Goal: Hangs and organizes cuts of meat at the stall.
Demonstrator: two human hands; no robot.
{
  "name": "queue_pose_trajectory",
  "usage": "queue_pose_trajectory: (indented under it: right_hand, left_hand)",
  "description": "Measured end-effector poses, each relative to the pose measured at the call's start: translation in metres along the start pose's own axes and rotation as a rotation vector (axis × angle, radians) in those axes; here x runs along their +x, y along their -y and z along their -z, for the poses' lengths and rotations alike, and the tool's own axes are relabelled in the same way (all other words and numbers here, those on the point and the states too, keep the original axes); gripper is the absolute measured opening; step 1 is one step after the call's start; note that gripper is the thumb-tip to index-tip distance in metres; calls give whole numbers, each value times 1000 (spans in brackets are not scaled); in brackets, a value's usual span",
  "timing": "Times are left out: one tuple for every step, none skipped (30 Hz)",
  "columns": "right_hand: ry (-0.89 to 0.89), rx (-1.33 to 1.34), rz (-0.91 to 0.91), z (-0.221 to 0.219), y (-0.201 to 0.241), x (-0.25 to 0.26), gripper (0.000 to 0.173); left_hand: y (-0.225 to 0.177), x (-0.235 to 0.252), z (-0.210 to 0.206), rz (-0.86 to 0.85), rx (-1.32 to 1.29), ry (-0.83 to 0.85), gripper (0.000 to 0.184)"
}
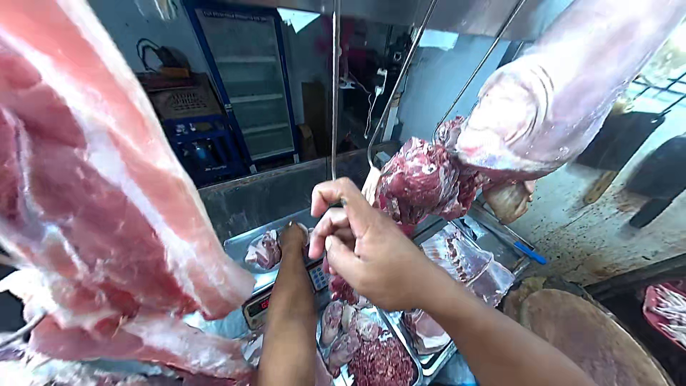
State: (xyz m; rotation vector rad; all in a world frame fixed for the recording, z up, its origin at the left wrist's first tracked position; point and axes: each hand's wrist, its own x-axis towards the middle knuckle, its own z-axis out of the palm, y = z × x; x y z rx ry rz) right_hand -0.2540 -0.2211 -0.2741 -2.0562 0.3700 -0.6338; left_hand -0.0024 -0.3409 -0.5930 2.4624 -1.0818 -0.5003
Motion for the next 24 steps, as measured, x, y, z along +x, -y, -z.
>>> queue_pose_trajectory:
  right_hand:
    - [-2, -2, -3, 1, -1, 0, 33]
    - [-1, -6, 8, 1, -2, 0, 33]
    - [-1, -11, 17, 2, -4, 1, 33]
    - [2, -17, 20, 3, -5, 1, 34]
    - [-1, -21, 17, 3, -6, 1, 34]
    - [-3, -23, 14, 3, -7, 2, 33]
    - [-6, -21, 12, 3, -8, 2, 34]
    - [-7, -21, 14, 3, -9, 3, 34]
    - [-6, -23, 15, 3, -10, 4, 34]
    - [-6, -20, 19, 3, -10, 4, 33]
    - [-8, -15, 21, 3, -11, 4, 34]
    - [-10, -6, 23, 3, -12, 4, 36]
    - [-11, 0, 25, 3, -13, 5, 38]
    - [-11, 3, 27, 3, -12, 5, 40]
    - [-13, 1, 29, 2, -11, 6, 41]
    - [-15, 2, 27, 1, -10, 5, 42]
    - [-15, 4, 21, 1, -9, 4, 42]
    - [-14, 4, 12, 1, -7, 2, 41]
    - [-11, 6, 2, 1, -7, 1, 40]
    - [-9, 7, -9, 1, -6, 1, 38]
    - [-10, 5, -10, 2, -7, 1, 36]
    - [-19, -4, 2, 2, -9, 1, 35]
    - [-43, -2, 36, 2, -12, 1, 33]
    - [-79, -4, 75, 5, -17, -2, 34]
  left_hand:
    - [1, 13, 1, 24, 0, 86, 67]
    - [1, 19, 1, 56, -36, 109, 71]
    - [0, 21, 1, 92, -71, 110, 70]
    - [-3, 20, 3, 134, -86, 122, 67]
    - [-6, 17, 8, 175, -81, 151, 61]
    - [-11, 12, 11, 215, -79, 181, 56]
    - [-13, 8, 13, 245, -90, 188, 50]
    - [-15, 4, 14, 251, -114, 181, 47]
    - [-14, 0, 13, 244, -150, 157, 46]
    - [-12, -3, 8, 238, -197, 117, 46]
    - [-11, -10, 6, 240, -258, 71, 44]
    - [-9, -16, 2, 235, -298, 23, 40]
    - [-5, -20, -3, 223, -331, -28, 35]
    - [-1, -23, -5, 216, -367, -58, 31]
    - [3, -26, -3, 222, -392, -63, 32]
    - [6, -28, 0, 237, -395, -47, 36]
    - [10, -27, 2, 260, -387, -26, 44]
    - [15, -21, 0, 280, -364, -5, 56]
    - [17, -14, -2, 296, -332, 15, 66]
    - [18, -9, -6, 314, -286, 23, 69]
    - [12, -11, -8, 338, -250, 13, 64]
    - [0, -20, -8, 357, -222, -49, 52]
    - [-14, -41, -9, 377, -211, -184, 39]
    - [-34, -73, -2, 359, -251, -256, 33]
